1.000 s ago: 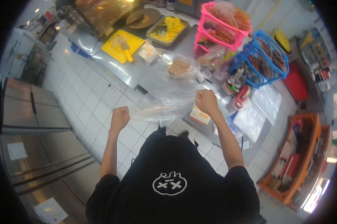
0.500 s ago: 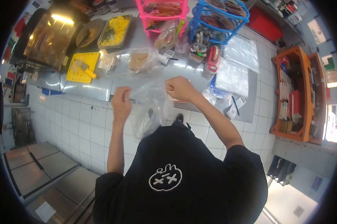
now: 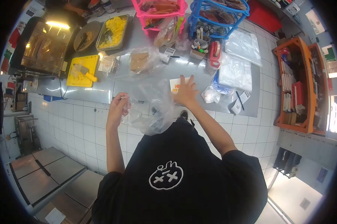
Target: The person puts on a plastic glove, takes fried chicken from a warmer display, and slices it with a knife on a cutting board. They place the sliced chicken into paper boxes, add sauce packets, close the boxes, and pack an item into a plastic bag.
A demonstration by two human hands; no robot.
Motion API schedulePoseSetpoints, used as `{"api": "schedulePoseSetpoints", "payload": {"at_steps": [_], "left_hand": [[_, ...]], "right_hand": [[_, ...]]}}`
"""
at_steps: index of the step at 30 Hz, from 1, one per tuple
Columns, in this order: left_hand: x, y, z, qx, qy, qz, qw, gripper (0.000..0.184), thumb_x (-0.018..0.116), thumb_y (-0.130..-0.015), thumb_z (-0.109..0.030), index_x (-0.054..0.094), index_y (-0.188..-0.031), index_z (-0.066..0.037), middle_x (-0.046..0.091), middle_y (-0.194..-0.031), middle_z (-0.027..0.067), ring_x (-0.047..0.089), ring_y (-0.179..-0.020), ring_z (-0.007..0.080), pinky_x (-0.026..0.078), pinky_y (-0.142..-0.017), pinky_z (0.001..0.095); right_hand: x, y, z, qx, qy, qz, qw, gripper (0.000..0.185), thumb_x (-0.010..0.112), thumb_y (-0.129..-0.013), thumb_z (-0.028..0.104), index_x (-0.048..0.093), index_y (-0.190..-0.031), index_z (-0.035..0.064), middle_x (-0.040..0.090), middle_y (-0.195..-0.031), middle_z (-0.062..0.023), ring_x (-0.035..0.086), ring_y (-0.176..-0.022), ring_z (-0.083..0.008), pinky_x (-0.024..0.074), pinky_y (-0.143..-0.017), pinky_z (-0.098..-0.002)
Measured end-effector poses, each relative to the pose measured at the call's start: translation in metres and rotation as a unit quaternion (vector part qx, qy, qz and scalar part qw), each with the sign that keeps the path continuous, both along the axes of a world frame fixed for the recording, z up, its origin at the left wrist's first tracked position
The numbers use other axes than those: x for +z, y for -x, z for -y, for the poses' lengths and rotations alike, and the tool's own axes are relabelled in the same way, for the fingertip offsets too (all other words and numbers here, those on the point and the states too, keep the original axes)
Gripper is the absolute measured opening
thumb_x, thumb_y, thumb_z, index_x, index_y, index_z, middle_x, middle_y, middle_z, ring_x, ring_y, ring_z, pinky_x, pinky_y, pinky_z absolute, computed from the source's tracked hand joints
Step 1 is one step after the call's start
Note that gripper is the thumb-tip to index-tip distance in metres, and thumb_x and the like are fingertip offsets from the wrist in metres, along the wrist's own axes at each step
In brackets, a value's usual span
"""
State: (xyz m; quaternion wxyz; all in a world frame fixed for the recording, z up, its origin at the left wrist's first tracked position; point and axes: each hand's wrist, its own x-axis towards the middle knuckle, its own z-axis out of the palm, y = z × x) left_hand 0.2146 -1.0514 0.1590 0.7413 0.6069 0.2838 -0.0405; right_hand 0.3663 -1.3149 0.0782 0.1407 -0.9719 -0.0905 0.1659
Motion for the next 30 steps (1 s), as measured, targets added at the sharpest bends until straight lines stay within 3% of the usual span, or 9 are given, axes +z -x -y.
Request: {"api": "schedulePoseSetpoints", "payload": {"at_steps": [3,6,9,12,15,18,24,27,30], "left_hand": [[0.002,-0.004,0.009,-0.010,-0.040,0.033,0.999,0.019,0.062,-0.099,-0.023,0.061,-0.112,-0.009,0.059,-0.072,-0.0005,0.048,-0.057,0.0029,0.035,-0.046,0.0200],[-0.001,-0.004,0.009,-0.022,-0.044,0.056,0.997,0.019,0.062,-0.099,-0.022,0.061,-0.113,-0.009,0.062,-0.074,0.0010,0.050,-0.059,0.0035,0.038,-0.047,0.0202],[-0.006,-0.006,0.004,-0.005,-0.036,0.068,0.997,0.015,0.060,-0.100,-0.018,0.062,-0.109,-0.007,0.062,-0.075,0.0007,0.049,-0.058,0.0034,0.037,-0.047,0.0209],[-0.010,-0.006,-0.002,0.027,-0.015,0.036,0.999,0.016,0.057,-0.102,-0.021,0.063,-0.105,-0.007,0.062,-0.076,0.0013,0.050,-0.059,0.0045,0.040,-0.048,0.0228],[-0.039,-0.009,-0.006,0.014,-0.033,0.025,0.999,0.020,0.055,-0.103,-0.025,0.062,-0.096,-0.007,0.059,-0.076,-0.0020,0.047,-0.064,0.0036,0.042,-0.057,0.0233],[-0.101,-0.021,0.003,-0.097,-0.168,0.041,0.980,0.026,0.053,-0.105,-0.026,0.059,-0.089,-0.007,0.056,-0.080,-0.0048,0.045,-0.072,0.0029,0.042,-0.068,0.0222],[-0.201,-0.052,0.085,-0.173,-0.002,0.061,0.983,0.023,0.051,-0.106,-0.022,0.064,-0.106,-0.003,0.062,-0.101,-0.0007,0.056,-0.093,0.0073,0.045,-0.085,0.0244],[-0.160,-0.063,0.117,-0.225,0.038,0.032,0.973,0.022,0.053,-0.105,-0.019,0.064,-0.112,-0.002,0.064,-0.105,-0.0013,0.055,-0.099,0.0068,0.045,-0.087,0.0241],[-0.182,-0.065,0.109,-0.335,-0.047,0.038,0.940,0.022,0.056,-0.103,-0.018,0.065,-0.114,-0.002,0.066,-0.107,-0.0008,0.057,-0.097,0.0076,0.046,-0.087,0.0255]], "right_hand": [[-0.008,-0.005,-0.008,-0.007,-0.029,-0.017,0.999,0.098,0.081,-0.070,0.054,0.034,-0.148,0.0163,0.022,-0.151,-0.0285,0.039,-0.130,-0.0537,0.0393,-0.096,-0.0702],[0.003,-0.012,-0.011,-0.011,-0.009,-0.061,0.998,0.102,0.082,-0.069,0.056,0.033,-0.149,0.0143,0.025,-0.150,-0.0296,0.038,-0.133,-0.0503,0.0414,-0.098,-0.0663],[-0.005,-0.019,0.004,-0.030,-0.105,-0.020,0.994,0.113,0.083,-0.068,0.058,0.028,-0.152,0.0069,0.030,-0.149,-0.0290,0.039,-0.135,-0.0460,0.0435,-0.101,-0.0591],[-0.046,-0.031,0.032,-0.106,-0.150,0.029,0.982,0.104,0.084,-0.070,0.056,0.040,-0.144,-0.0024,0.051,-0.137,-0.0253,0.055,-0.125,-0.0362,0.0494,-0.099,-0.0479],[-0.047,-0.040,0.050,-0.102,-0.364,-0.250,0.891,0.088,0.085,-0.072,0.054,0.057,-0.129,-0.0071,0.067,-0.119,-0.0200,0.069,-0.106,-0.0280,0.0548,-0.092,-0.0394],[-0.035,-0.020,0.048,-0.175,-0.375,-0.238,0.879,0.072,0.086,-0.074,0.050,0.066,-0.116,-0.0046,0.073,-0.104,-0.0154,0.073,-0.092,-0.0208,0.0581,-0.083,-0.0325],[-0.073,0.053,0.053,-0.292,-0.495,-0.233,0.785,0.078,0.091,-0.074,0.035,0.050,-0.126,-0.0077,0.067,-0.113,-0.0157,0.070,-0.098,-0.0193,0.0585,-0.082,-0.0333],[-0.079,0.086,0.054,-0.393,-0.541,-0.202,0.716,0.076,0.090,-0.076,0.020,0.038,-0.126,-0.0048,0.061,-0.114,-0.0150,0.068,-0.103,-0.0230,0.0590,-0.085,-0.0360],[-0.108,0.100,0.070,-0.394,-0.630,-0.199,0.639,0.062,0.081,-0.084,0.016,0.040,-0.127,-0.0032,0.062,-0.116,-0.0159,0.068,-0.105,-0.0256,0.0600,-0.089,-0.0409]]}}
